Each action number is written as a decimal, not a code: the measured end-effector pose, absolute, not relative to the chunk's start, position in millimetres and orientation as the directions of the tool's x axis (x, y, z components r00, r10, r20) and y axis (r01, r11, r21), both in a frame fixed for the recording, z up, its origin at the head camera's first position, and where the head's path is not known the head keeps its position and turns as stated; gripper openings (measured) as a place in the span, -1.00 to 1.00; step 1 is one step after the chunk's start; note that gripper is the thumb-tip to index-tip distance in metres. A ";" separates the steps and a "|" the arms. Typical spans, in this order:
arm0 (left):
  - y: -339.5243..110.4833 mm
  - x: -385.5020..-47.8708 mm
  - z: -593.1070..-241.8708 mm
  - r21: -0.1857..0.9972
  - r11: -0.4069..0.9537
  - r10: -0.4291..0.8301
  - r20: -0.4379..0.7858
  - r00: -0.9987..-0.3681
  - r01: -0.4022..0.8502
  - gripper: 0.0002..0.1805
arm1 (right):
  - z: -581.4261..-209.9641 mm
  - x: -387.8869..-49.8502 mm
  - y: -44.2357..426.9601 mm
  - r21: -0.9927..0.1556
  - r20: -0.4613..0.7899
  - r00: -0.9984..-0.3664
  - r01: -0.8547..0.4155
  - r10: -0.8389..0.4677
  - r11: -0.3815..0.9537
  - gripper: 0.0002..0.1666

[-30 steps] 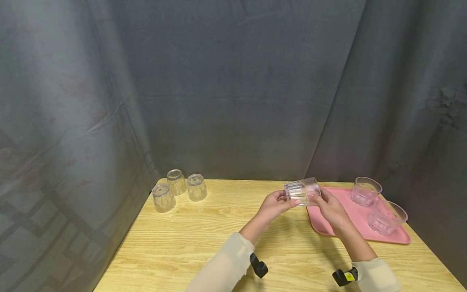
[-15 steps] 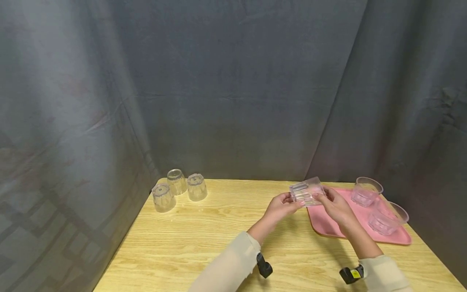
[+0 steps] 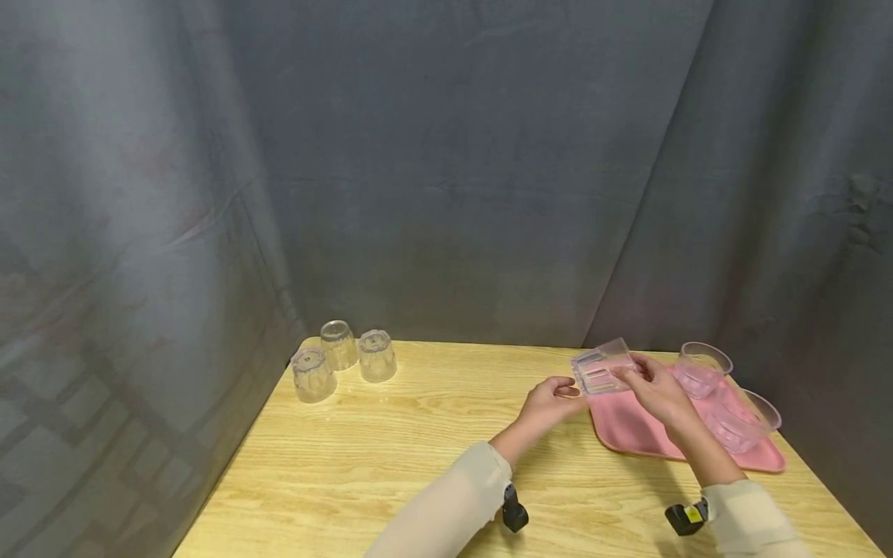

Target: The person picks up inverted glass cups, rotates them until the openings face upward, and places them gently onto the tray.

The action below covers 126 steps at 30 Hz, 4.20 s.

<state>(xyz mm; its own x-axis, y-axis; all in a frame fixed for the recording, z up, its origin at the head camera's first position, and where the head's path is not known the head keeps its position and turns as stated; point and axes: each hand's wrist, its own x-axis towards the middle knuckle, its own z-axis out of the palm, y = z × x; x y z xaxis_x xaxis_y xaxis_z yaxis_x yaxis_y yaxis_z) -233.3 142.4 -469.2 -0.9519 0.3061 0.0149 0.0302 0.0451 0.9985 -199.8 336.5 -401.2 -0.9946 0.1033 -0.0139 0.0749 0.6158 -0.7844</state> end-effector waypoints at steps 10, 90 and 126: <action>159.0 -228.4 -479.0 0.962 0.271 0.242 -0.032 -0.970 0.035 -0.61 | -401.8 -206.1 348.7 -0.739 -0.017 -0.992 0.098 0.127 0.666 0.07; 209.3 -223.6 -503.3 0.646 0.746 0.182 0.034 -0.983 0.161 -0.65 | -441.5 -265.2 404.5 -0.471 0.036 -0.934 0.298 0.355 0.830 0.27; 212.2 -224.2 -513.5 0.648 0.740 0.189 0.061 -0.980 0.183 -0.67 | -449.7 -273.9 407.1 -0.448 0.043 -0.929 0.311 0.368 0.838 0.23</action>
<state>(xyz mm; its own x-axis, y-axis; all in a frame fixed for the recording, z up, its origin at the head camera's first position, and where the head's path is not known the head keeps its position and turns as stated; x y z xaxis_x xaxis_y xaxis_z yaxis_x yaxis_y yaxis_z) -224.2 212.2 -513.5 -0.9801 0.1888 0.0614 0.1830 0.7397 0.6475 -273.9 407.1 -449.7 -0.9290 0.3676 0.0428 0.3110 0.8383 -0.4478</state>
